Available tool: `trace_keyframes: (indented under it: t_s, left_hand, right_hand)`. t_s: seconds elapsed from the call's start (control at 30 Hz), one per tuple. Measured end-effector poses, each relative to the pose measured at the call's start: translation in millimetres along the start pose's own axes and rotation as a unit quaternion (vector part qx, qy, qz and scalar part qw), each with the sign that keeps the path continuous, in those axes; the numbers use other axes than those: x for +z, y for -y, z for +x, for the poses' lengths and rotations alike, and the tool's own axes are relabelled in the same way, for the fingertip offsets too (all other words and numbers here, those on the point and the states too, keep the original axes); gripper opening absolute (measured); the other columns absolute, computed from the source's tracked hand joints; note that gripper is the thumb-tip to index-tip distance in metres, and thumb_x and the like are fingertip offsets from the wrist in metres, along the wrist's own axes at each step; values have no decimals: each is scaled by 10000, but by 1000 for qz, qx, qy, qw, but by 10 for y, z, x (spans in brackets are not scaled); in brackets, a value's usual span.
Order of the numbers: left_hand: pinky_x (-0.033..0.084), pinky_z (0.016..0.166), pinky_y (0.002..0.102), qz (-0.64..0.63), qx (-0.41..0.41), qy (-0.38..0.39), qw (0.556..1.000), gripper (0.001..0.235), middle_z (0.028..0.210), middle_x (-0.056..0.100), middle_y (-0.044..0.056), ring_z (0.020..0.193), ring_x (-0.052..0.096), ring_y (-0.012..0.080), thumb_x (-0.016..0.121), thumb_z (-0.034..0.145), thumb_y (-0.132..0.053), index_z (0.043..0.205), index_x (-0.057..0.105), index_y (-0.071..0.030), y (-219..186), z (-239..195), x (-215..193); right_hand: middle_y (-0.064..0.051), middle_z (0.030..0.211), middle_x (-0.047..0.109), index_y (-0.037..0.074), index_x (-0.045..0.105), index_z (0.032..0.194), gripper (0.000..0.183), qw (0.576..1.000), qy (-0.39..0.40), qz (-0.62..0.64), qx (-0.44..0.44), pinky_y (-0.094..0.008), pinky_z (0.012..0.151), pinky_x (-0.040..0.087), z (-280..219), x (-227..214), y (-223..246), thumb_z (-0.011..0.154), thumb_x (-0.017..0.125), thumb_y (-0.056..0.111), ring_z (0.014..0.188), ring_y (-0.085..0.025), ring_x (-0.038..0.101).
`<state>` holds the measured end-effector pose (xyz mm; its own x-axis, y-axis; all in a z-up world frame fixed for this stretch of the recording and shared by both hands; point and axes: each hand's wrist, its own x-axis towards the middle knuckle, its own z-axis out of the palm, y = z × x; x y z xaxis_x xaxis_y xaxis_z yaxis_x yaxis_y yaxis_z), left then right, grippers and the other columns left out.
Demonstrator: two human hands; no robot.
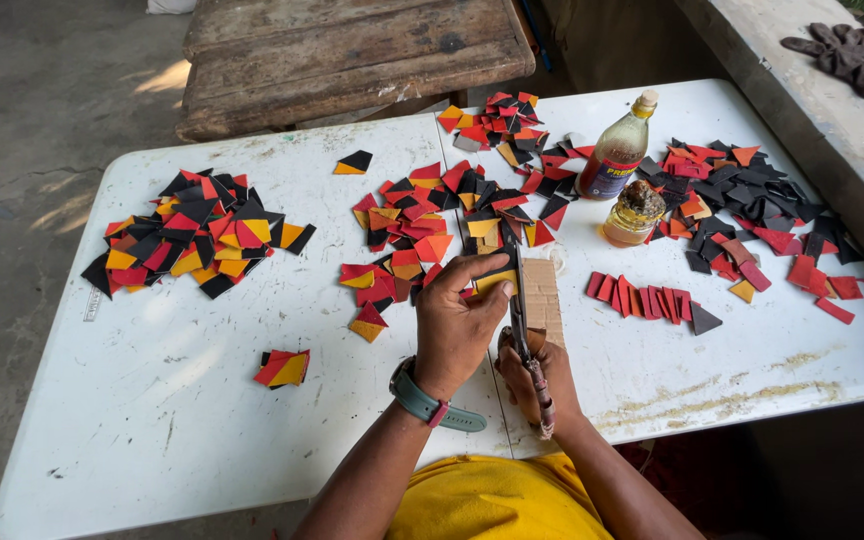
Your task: The person arranges small triangular colored pieces on a cardboard base, applying adhesive from a small jar and using shears to trim edges. The person repeatedly picks up pieces, aligns them, and places them into a pattern on the table.
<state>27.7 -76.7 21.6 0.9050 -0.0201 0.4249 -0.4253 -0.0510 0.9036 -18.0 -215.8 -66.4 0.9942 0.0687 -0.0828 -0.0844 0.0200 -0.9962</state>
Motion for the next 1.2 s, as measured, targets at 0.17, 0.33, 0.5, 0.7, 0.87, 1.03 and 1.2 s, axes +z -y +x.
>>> trace_keyframes:
  t_s: [0.17,0.33,0.5,0.7,0.87,1.03,1.2]
  left_hand:
    - [649,820,251,-15,-23,8,1000,278,1137,733,93,954,746,125,718,930,-22,1206,693,8,15,-57,40]
    - [641,775,245,-22,-62,31,997,275,1121,727,98,912,738,112,715,927,-24,1199,695,13,7,-131,84]
    - [640,771,246,-21,-59,31,998,280,1123,717,90,896,738,112,705,929,-35,1204,688,14,112,-141,104]
    - [632,774,287,56,2,58,997,240,1116,770,110,923,757,152,688,979,-34,1217,716,-23,210,-217,-342]
    - [605,767,369,272,-133,76,950,460,1115,711,146,979,719,263,748,806,-36,1251,632,-44,151,-706,-1269]
    - [521,856,454,481,-86,47,871,418,1180,667,188,1028,655,392,838,725,-109,1102,689,-8,132,-979,-1504]
    - [543,910,412,361,-25,62,930,303,1153,684,150,1050,678,340,800,831,-115,1100,704,-13,284,-516,-1204]
  right_hand:
    - [-13,687,592,86,613,951,125,999,3,-43,20,-233,516,503,57,-94,60,941,636,208,557,-69,564]
    - [-16,674,594,55,591,974,154,998,2,-50,-45,-245,509,473,54,-130,-2,973,597,209,555,-80,549]
    - [-53,601,565,-7,601,821,247,998,-45,35,34,-289,381,363,72,-72,-158,987,628,173,438,-111,479]
    - [-44,566,591,53,631,794,206,996,-45,6,83,-299,343,371,109,-232,-47,926,672,206,392,-128,489]
    - [-37,617,631,52,644,812,200,994,-93,-57,30,-287,396,436,154,-382,30,865,787,182,472,-115,556]
    - [-37,633,629,39,639,836,212,994,-95,-43,26,-288,408,459,147,-358,-37,874,782,191,476,-120,564]
    - [-49,635,613,45,659,862,200,994,-90,-30,49,-296,403,452,96,-355,46,879,759,217,476,-124,549]
